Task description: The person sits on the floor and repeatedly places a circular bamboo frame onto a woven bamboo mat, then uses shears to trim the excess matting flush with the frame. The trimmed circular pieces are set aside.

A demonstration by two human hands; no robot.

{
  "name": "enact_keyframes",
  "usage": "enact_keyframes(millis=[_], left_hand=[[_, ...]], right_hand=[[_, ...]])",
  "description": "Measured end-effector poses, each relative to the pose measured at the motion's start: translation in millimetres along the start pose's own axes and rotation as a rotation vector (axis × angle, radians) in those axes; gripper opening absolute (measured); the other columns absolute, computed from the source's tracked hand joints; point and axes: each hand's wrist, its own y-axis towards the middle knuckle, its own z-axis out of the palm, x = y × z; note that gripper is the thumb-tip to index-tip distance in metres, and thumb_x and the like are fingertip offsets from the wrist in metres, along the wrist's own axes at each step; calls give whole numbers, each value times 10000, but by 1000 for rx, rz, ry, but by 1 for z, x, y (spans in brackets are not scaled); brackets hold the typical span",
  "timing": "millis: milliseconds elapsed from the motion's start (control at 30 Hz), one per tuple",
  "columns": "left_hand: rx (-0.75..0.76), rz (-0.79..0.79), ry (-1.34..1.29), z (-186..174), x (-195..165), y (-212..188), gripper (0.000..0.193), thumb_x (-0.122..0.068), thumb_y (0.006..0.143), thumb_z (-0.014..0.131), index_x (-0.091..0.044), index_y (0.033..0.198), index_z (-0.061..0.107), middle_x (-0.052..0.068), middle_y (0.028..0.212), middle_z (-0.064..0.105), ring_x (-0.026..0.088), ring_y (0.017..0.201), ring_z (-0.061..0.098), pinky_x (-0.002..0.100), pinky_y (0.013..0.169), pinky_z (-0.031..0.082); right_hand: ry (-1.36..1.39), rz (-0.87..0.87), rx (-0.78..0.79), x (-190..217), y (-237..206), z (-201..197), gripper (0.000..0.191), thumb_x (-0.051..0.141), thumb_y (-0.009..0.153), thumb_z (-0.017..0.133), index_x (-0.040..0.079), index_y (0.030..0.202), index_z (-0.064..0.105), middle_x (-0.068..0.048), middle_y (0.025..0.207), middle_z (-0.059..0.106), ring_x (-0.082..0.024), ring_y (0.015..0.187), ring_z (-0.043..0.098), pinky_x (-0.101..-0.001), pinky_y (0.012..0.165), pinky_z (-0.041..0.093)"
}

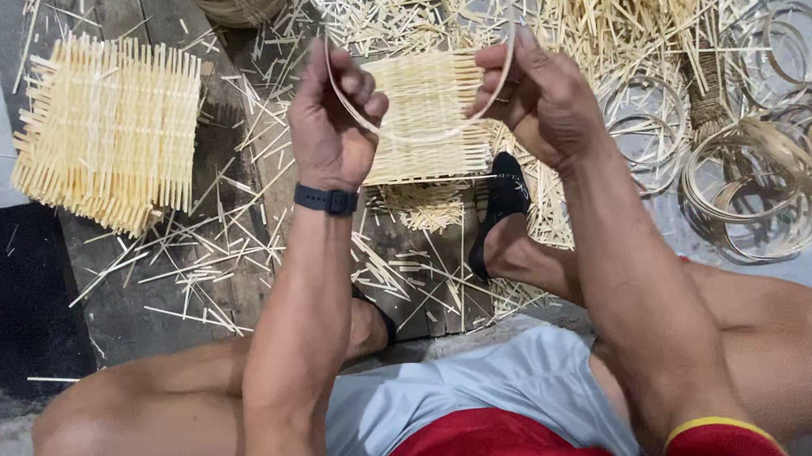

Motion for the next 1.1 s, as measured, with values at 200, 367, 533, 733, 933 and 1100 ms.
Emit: enact_keyframes(millis=[200,367,533,733,933,1100], left_hand=[[-61,-301,351,6,-13,7,293,-269,973,721,-136,750,585,-17,615,561,78,476,431,243,412,327],[-164,-295,389,12,-9,8,385,-220,916,785,-192,667,493,-75,519,437,56,398,321,243,343,226],[-148,-323,503,4,-7,7,368,-283,926,766,-168,662,536,-74,504,407,53,395,300,229,344,223],[-158,-325,577,-9,2,8,416,-310,938,761,-133,627,547,-63,492,417,69,389,324,240,346,241],[-212,-250,467,-29,7,25,410,-319,945,755,-136,639,553,-77,481,400,59,381,323,228,341,226],[-434,-112,733,-69,18,43,163,-305,850,750,-155,793,720,-61,543,502,49,433,424,201,385,323]], right_hand=[[107,65,60,-28,6,-27,418,401,1049,697,64,804,661,19,618,443,-95,543,402,-264,483,339],[21,113,-7,-34,6,-25,493,400,1029,714,197,656,462,63,583,331,-66,493,295,-252,422,263],[-82,160,20,-28,11,-26,470,489,967,725,116,726,573,25,595,427,-110,519,385,-284,479,344],[-169,410,70,-30,33,-35,506,457,884,816,211,649,441,70,495,354,-64,424,294,-258,368,249],[-356,351,40,-40,46,-55,482,484,925,770,110,710,555,32,583,507,-109,496,474,-261,472,440],[-647,197,-72,-61,53,-82,189,191,899,784,34,983,723,13,825,720,-74,676,674,-248,561,582]])
